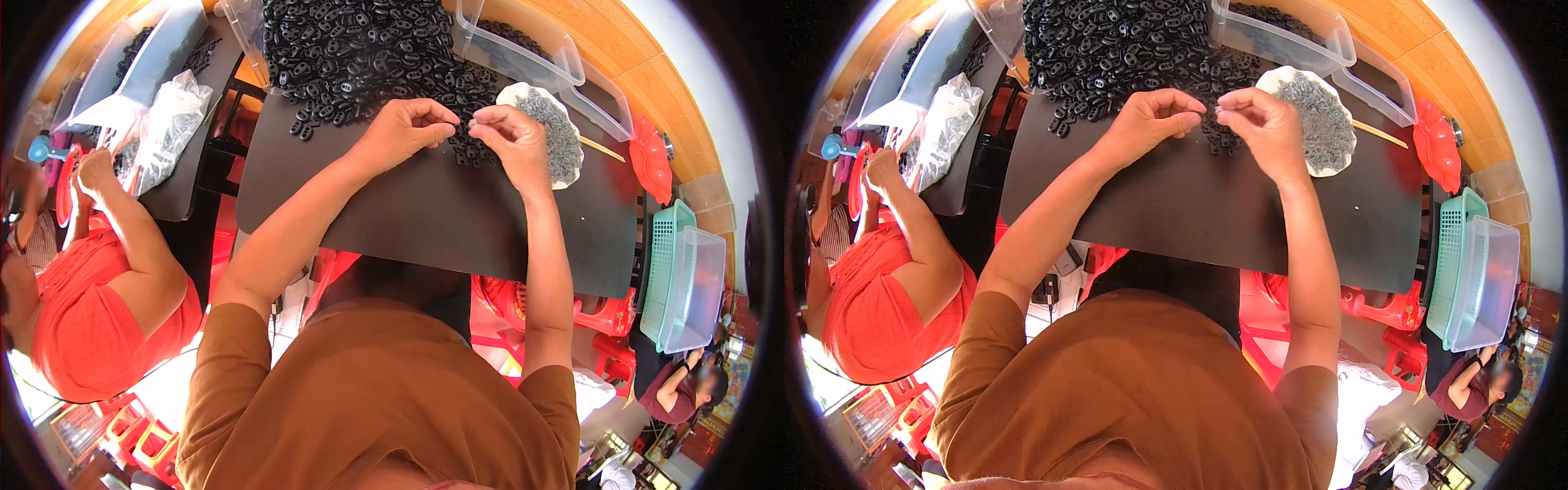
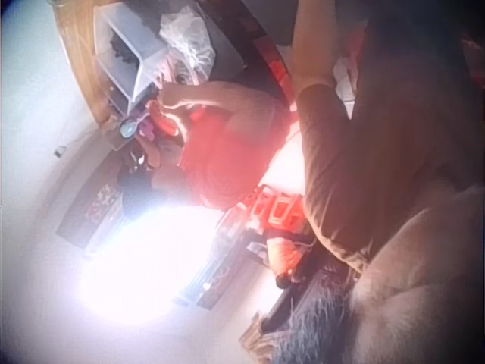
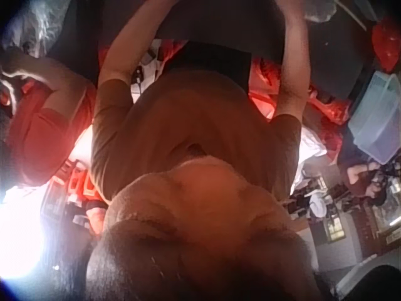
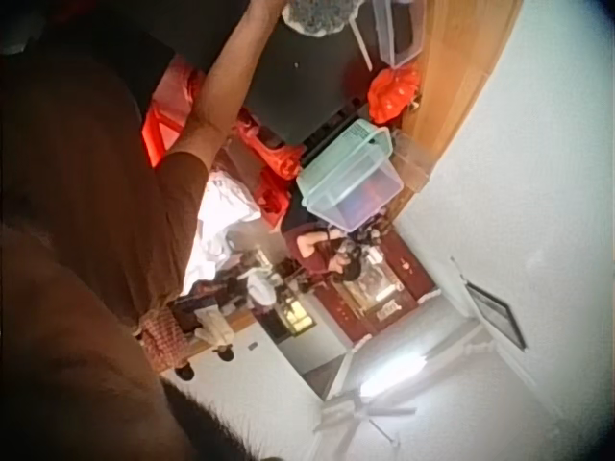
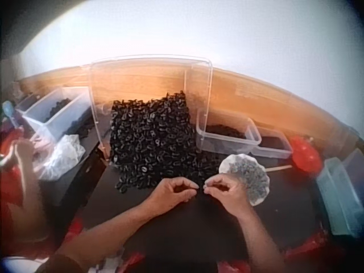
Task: The person sits at a table and repeatedly picks up small black plastic components and metal pins. They insert the pins into the components by hand and place the assembled units into a white bowl. The process is repetitive and involves handling items one at a time.
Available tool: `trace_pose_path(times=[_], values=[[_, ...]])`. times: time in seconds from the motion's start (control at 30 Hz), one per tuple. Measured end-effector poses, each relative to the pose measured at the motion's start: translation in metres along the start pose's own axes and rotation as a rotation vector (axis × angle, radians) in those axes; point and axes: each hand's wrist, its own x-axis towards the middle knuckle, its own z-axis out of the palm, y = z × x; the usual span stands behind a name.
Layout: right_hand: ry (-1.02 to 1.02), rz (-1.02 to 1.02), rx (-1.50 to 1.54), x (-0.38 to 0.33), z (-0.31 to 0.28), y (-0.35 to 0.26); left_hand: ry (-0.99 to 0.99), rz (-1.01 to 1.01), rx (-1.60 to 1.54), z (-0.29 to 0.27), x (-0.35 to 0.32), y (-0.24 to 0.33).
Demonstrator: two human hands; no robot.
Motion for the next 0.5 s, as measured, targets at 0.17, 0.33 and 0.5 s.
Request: trace_pose_path(times=[0.17,0.33,0.5], values=[[-0.010,0.006,-0.117,-0.002,0.015,-0.007,0.023,-0.009,0.006,0.001,0.000,-0.001],[0.012,-0.059,-0.239,-0.003,0.021,-0.009,0.012,-0.002,0.017,0.002,0.001,-0.004],[0.074,-0.179,-0.312,-0.004,0.027,-0.010,0.016,0.010,0.025,0.002,0.000,-0.003]])
